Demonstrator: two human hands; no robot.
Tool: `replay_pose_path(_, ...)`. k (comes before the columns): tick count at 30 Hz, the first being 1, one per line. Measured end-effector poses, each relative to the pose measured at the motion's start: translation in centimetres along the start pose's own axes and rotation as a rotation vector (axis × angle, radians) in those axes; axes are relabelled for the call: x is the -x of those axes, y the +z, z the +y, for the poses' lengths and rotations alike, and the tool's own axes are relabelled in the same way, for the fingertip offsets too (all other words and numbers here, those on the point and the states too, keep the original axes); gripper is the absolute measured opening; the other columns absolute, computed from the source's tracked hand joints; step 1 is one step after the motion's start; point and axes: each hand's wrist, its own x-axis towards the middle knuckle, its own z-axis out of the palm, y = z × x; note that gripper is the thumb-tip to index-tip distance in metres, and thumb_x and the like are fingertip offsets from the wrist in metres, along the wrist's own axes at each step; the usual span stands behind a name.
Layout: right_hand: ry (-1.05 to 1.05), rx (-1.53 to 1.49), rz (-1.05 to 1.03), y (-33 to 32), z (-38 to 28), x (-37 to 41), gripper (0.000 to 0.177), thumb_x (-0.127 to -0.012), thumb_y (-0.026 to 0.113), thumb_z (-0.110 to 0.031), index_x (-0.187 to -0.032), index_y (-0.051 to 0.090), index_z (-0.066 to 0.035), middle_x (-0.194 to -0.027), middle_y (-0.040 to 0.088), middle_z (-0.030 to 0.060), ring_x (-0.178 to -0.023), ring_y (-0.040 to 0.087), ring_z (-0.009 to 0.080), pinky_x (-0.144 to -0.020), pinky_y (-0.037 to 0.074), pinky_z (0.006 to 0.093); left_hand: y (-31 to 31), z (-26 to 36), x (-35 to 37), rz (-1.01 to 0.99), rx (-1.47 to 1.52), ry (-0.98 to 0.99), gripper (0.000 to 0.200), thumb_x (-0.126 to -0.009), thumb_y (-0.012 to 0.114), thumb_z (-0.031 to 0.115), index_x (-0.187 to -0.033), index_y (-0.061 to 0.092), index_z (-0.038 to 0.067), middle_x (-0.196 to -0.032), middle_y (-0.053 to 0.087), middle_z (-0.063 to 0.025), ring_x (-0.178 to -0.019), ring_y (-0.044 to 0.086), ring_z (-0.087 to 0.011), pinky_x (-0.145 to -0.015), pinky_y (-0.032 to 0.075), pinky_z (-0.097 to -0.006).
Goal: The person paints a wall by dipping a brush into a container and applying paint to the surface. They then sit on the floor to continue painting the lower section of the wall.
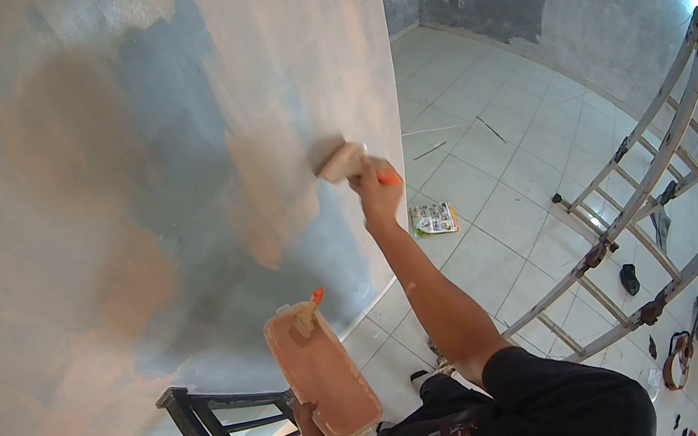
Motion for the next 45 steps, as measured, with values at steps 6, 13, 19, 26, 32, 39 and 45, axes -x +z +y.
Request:
replay_pose_path(6, -0.2, -0.329, -0.176, 11.6, -14.5, -1.5, 0.023, -0.089, 0.058, -0.015, -0.099, 0.062, 0.005, -0.089, 0.064, 0.0122, -0.078, 0.064, 0.0199, -0.074, 0.057, 0.0323, 0.3, 0.4, 0.8, 0.007, 0.004, 0.031, 0.07, -0.066, 0.058, 0.028, -0.128, 0.047, -0.003, -0.116, 0.057, -0.0171, -0.102, 0.059, -0.0309, -0.087, 0.048, -0.0412)
replay_pose_path(13, -0.204, -0.404, -0.288, 8.9, -10.8, -1.1, 0.025, -0.094, 0.056, -0.018, -0.109, 0.057, 0.002, -0.104, 0.064, 0.0133, -0.092, 0.066, 0.024, -0.08, 0.057, 0.0379, 0.0, 0.6, 1.2, -0.002, 0.017, 0.053, 0.073, -0.067, 0.058, 0.03, -0.131, 0.045, -0.003, -0.116, 0.057, -0.0175, -0.104, 0.058, -0.0307, -0.087, 0.048, -0.0402)
replay_pose_path(19, 0.106, -0.173, 0.013, -1.6, 2.6, 3.7, 0.028, -0.092, 0.059, -0.02, -0.111, 0.057, 0.002, -0.102, 0.064, 0.0135, -0.088, 0.067, 0.0235, -0.073, 0.059, 0.0367, -2.2, -0.1, 0.4, -0.026, -0.037, 0.046, 0.071, -0.067, 0.058, 0.03, -0.13, 0.047, -0.003, -0.116, 0.057, -0.0179, -0.102, 0.058, -0.0301, -0.085, 0.048, -0.04)
replay_pose_path(26, -0.149, 0.174, -0.036, 6.1, -6.1, -0.8, 0.019, -0.089, 0.057, -0.015, -0.085, 0.066, 0.001, -0.072, 0.064, 0.0073, -0.069, 0.062, 0.0155, -0.061, 0.052, 0.0276, -4.0, -1.0, -0.7, -0.038, -0.035, 0.015, 0.072, -0.069, 0.057, 0.034, -0.131, 0.042, 0.0, -0.112, 0.055, -0.0183, -0.1, 0.059, -0.0337, -0.078, 0.053, -0.0455)
replay_pose_path(32, -0.283, -0.359, -0.329, 12.2, -19.8, -0.2, 0.031, -0.09, 0.052, -0.014, -0.109, 0.055, 0.009, -0.095, 0.063, 0.0194, -0.082, 0.066, 0.0263, -0.079, 0.058, 0.0374, -3.4, -0.1, 0.6, -0.008, -0.068, 0.044, 0.07, -0.07, 0.058, 0.034, -0.129, 0.044, 0.0, -0.11, 0.057, -0.0167, -0.099, 0.06, -0.0317, -0.077, 0.054, -0.0437)
replay_pose_path(39, -0.312, -0.537, -0.445, 17.9, -23.2, 1.5, 0.031, -0.09, 0.046, -0.011, -0.112, 0.051, 0.01, -0.101, 0.062, 0.0216, -0.085, 0.066, 0.0284, -0.079, 0.059, 0.0375, -3.6, 1.1, 0.7, -0.034, -0.086, 0.027, 0.064, -0.068, 0.056, 0.026, -0.126, 0.048, -0.002, -0.114, 0.056, -0.0167, -0.1, 0.057, -0.0286, -0.083, 0.049, -0.0401)
replay_pose_path(45, -0.228, -0.493, -0.366, 16.5, -12.6, 3.7, 0.013, -0.091, 0.059, -0.014, -0.097, 0.058, -0.001, -0.093, 0.062, 0.0069, -0.085, 0.062, 0.0161, -0.072, 0.056, 0.0331, -4.3, 0.2, 0.5, -0.008, -0.029, 0.086, 0.068, -0.07, 0.058, 0.033, -0.127, 0.046, -0.003, -0.108, 0.059, -0.0168, -0.095, 0.062, -0.03, -0.078, 0.054, -0.0397)
